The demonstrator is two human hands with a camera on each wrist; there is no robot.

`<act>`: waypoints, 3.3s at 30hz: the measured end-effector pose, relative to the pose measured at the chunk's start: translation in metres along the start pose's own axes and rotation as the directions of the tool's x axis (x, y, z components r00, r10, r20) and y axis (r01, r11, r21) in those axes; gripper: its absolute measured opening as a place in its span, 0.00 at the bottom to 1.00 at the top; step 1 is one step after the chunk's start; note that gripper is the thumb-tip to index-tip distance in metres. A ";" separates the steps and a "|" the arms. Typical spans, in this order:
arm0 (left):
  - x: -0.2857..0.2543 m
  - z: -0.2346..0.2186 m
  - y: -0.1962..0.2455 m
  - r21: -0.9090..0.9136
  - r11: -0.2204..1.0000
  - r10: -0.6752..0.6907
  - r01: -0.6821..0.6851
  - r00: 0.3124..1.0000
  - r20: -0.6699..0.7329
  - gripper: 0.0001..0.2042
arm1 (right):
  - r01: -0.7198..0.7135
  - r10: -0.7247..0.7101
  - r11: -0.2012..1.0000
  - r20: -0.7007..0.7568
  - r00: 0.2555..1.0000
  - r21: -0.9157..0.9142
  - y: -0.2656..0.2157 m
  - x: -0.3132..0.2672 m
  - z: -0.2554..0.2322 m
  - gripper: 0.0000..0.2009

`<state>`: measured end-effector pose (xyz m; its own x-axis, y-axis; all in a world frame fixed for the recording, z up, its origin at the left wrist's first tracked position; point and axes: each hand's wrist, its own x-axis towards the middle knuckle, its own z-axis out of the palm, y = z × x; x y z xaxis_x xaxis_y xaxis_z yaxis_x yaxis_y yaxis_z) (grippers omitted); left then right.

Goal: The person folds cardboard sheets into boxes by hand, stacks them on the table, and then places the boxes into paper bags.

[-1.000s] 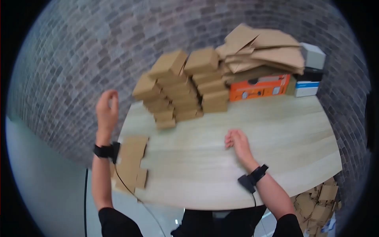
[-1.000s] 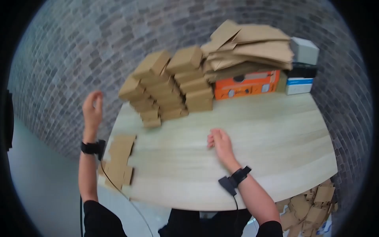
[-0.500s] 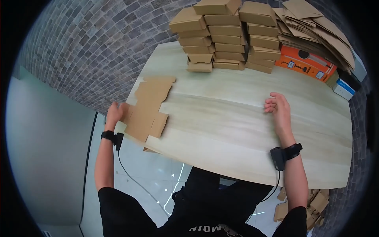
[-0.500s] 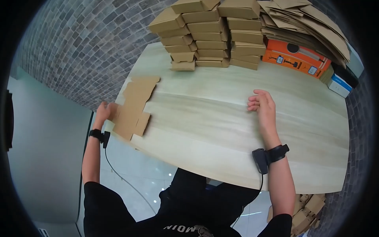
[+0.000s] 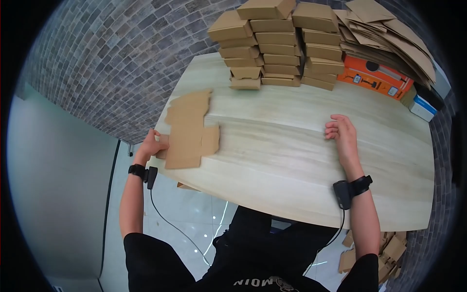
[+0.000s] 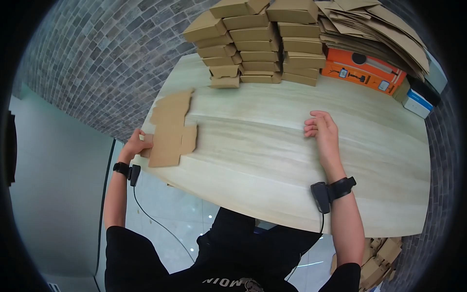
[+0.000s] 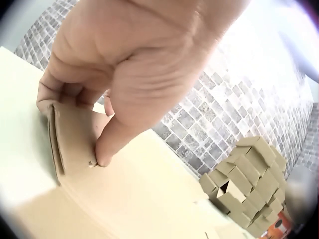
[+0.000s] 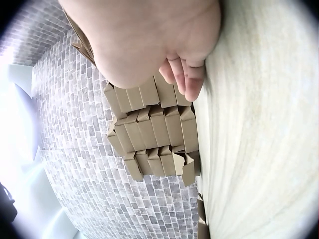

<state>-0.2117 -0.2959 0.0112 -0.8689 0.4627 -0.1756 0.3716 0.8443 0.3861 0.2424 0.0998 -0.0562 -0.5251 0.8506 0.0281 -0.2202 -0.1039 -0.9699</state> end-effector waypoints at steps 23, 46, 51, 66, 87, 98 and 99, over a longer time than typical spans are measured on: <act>-0.144 0.036 0.226 -0.949 0.177 0.556 -0.261 0.822 -0.122 0.42 | -0.292 -0.104 0.782 0.577 0.810 0.551 -0.045 -0.031 0.021 0.32; -0.078 0.165 0.263 -0.938 0.284 0.760 -0.201 0.643 0.092 0.37 | 0.013 -0.017 1.000 0.165 0.986 0.025 -0.025 -0.016 0.020 0.26; -0.070 0.173 0.256 -0.964 0.246 0.734 -0.098 0.669 0.119 0.29 | -0.314 0.218 0.912 0.337 0.916 0.264 -0.019 -0.015 0.001 0.35; -0.068 0.160 0.267 -0.881 -0.008 0.808 0.473 0.522 0.273 0.31 | -0.287 0.230 0.894 0.198 0.953 0.343 -0.030 -0.009 0.006 0.35; -0.094 0.164 0.272 -0.960 0.274 0.797 -0.050 0.570 0.198 0.34 | -0.130 0.059 0.974 0.343 0.937 0.186 -0.032 -0.020 0.019 0.36; -0.091 0.170 0.273 -0.950 0.295 0.769 -0.105 0.617 0.171 0.35 | 0.018 0.062 0.987 0.476 0.877 -0.163 -0.036 -0.028 0.023 0.45; -0.094 0.166 0.277 -0.968 0.248 0.725 0.034 0.657 0.209 0.33 | 0.109 0.014 0.969 0.492 0.871 -0.220 -0.038 -0.029 0.024 0.47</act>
<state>0.0268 -0.0608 -0.0159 -0.2332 0.9721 -0.0246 -0.2544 -0.0365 0.9664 0.2463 0.0665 -0.0143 -0.8645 0.4854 0.1302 -0.0900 0.1053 -0.9904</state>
